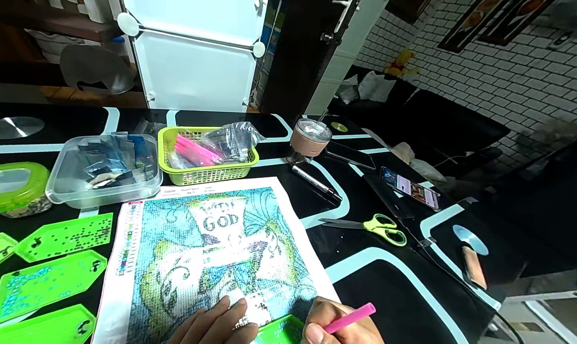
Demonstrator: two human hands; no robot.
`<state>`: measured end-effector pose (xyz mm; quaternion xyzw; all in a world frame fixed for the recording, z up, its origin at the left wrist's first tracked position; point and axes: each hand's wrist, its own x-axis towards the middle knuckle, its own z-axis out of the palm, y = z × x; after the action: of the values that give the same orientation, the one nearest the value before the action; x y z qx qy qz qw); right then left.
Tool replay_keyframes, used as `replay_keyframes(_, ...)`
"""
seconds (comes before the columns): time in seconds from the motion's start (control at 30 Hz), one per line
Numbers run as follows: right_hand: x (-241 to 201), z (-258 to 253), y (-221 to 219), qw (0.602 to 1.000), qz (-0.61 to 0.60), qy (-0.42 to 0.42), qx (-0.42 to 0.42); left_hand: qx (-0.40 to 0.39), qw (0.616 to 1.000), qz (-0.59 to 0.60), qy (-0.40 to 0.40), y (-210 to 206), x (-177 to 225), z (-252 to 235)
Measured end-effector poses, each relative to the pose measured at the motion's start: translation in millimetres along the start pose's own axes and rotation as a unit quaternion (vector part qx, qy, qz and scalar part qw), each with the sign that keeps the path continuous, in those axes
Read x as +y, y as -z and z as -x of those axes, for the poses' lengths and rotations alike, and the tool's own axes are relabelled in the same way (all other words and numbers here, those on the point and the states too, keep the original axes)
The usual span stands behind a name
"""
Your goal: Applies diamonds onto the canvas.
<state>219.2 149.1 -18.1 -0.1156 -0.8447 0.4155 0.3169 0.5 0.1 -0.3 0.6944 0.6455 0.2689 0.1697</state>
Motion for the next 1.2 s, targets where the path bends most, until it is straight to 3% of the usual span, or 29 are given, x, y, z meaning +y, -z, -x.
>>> replay_keyframes(0.17,0.5,0.8,0.9,0.999,-0.033,-0.022,0.020,0.004,1.000,0.002,0.001,0.0,0.7,-0.1)
replay_keyframes(0.37,0.7,-19.3,6.0,0.972,-0.146,-0.159,0.097,0.004,1.000,0.010,-0.002,-1.2,-0.6,0.1)
replay_keyframes(0.67,27.5,-24.0,1.2,0.993,-0.064,-0.054,0.081,0.004,1.000,0.003,0.000,-1.2,-0.6,-0.3)
replay_keyframes(1.2,30.3,-22.8,0.7,0.998,0.000,-0.021,0.051,-0.003,1.000,0.002,0.003,-0.5,0.7,0.2)
